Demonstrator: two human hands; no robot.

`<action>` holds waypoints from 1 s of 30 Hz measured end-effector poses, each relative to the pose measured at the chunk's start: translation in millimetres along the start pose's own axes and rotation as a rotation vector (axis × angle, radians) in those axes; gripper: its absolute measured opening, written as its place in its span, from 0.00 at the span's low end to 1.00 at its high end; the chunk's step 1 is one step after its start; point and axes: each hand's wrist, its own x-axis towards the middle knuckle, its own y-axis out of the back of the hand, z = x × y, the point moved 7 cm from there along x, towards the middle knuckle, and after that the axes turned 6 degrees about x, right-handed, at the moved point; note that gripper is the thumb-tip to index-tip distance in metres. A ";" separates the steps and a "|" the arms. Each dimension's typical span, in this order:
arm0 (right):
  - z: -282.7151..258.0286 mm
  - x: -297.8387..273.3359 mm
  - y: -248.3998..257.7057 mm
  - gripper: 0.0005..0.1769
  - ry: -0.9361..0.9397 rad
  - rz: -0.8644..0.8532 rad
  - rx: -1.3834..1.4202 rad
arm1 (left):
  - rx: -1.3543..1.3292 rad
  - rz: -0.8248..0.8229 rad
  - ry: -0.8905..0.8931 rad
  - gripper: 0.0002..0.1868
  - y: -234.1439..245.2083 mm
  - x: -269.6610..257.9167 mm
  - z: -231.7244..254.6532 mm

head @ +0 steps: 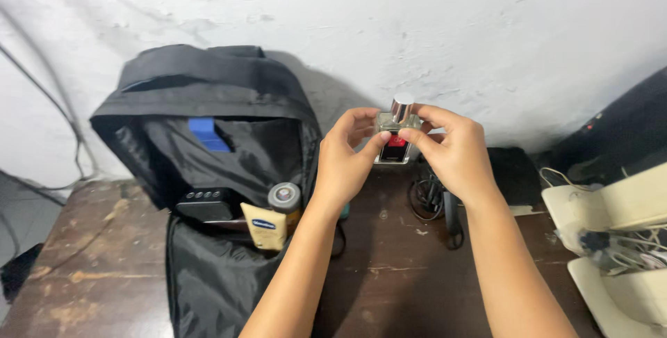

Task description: The person packs a black backpack with a laptop, wallet, power bank, thermos, lotion, perfume, and a teal case, then zips the main compartment. They then place a charger cable, a white case, and a beige cable into a side pocket and zip it closed.

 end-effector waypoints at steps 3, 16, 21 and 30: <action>-28.0 -8.3 -27.2 0.19 0.037 -0.023 0.005 | 0.060 0.017 -0.026 0.19 41.1 -14.6 24.1; -98.0 -29.1 -203.3 0.24 0.085 -0.223 0.087 | 0.027 0.050 0.048 0.22 230.6 -57.3 10.1; -98.6 -38.2 -276.9 0.32 0.095 -0.370 -0.054 | 0.034 0.023 0.139 0.20 283.5 -72.7 -45.2; -69.2 -47.7 -357.9 0.31 0.169 -0.443 -0.377 | 0.011 -0.033 0.160 0.21 314.8 -86.8 -147.4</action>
